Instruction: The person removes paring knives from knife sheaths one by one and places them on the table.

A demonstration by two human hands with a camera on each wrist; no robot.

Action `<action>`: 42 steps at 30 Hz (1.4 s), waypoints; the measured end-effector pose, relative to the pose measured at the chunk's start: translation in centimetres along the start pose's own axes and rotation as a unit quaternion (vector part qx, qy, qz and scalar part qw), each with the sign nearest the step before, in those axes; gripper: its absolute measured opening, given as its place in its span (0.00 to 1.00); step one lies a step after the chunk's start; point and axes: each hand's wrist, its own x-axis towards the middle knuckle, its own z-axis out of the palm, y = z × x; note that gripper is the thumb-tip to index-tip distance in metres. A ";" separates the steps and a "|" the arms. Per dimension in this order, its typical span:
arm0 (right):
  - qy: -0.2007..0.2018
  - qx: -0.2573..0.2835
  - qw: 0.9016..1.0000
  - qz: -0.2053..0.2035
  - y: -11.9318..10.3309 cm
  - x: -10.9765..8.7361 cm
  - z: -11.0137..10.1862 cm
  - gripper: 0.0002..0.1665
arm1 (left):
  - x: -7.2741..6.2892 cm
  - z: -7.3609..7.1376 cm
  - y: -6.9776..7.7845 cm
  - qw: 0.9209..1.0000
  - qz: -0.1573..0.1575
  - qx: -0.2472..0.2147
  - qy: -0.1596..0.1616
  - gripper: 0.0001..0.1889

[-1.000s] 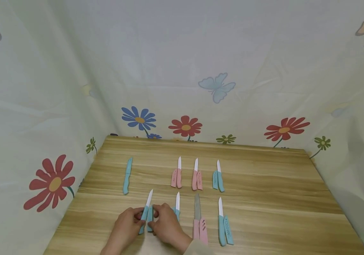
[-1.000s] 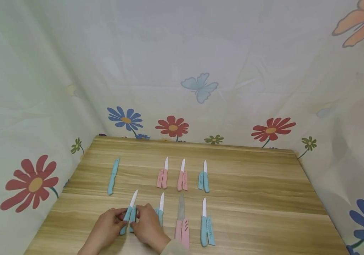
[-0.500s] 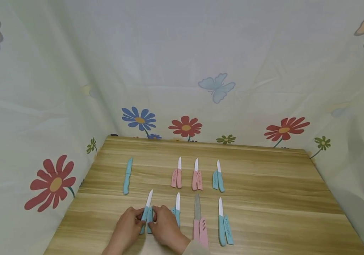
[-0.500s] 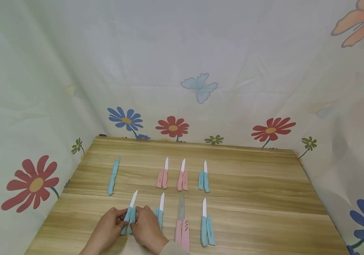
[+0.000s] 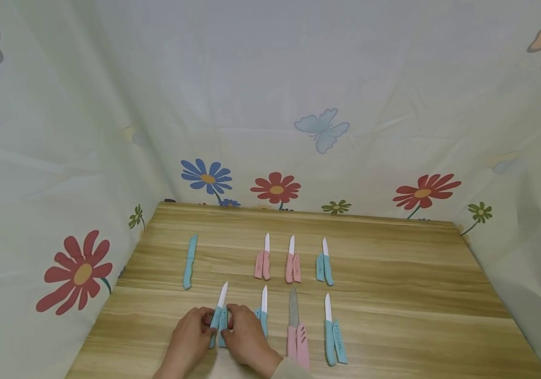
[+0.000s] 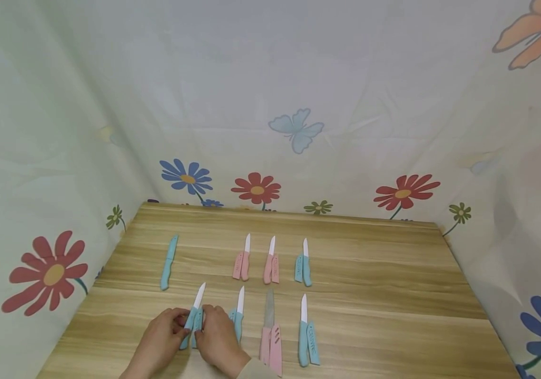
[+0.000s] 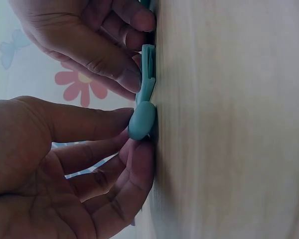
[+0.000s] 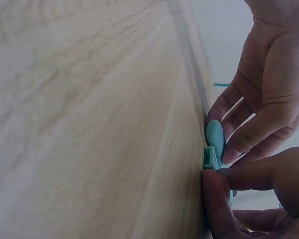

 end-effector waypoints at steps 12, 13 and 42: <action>0.004 0.001 1.000 -0.008 0.1 0.0 0.1 0.32 | -0.1 0.2 -0.1 1.000 0.005 -0.002 -0.001 0.17; 0.005 0.002 1.000 -0.009 0.1 0.0 0.1 0.32 | -0.1 0.2 -0.1 1.000 0.008 -0.004 -0.003 0.17; -0.007 0.015 1.000 0.004 0.3 -0.2 0.0 0.33 | -0.2 0.5 0.1 1.000 0.007 -0.009 -0.022 0.21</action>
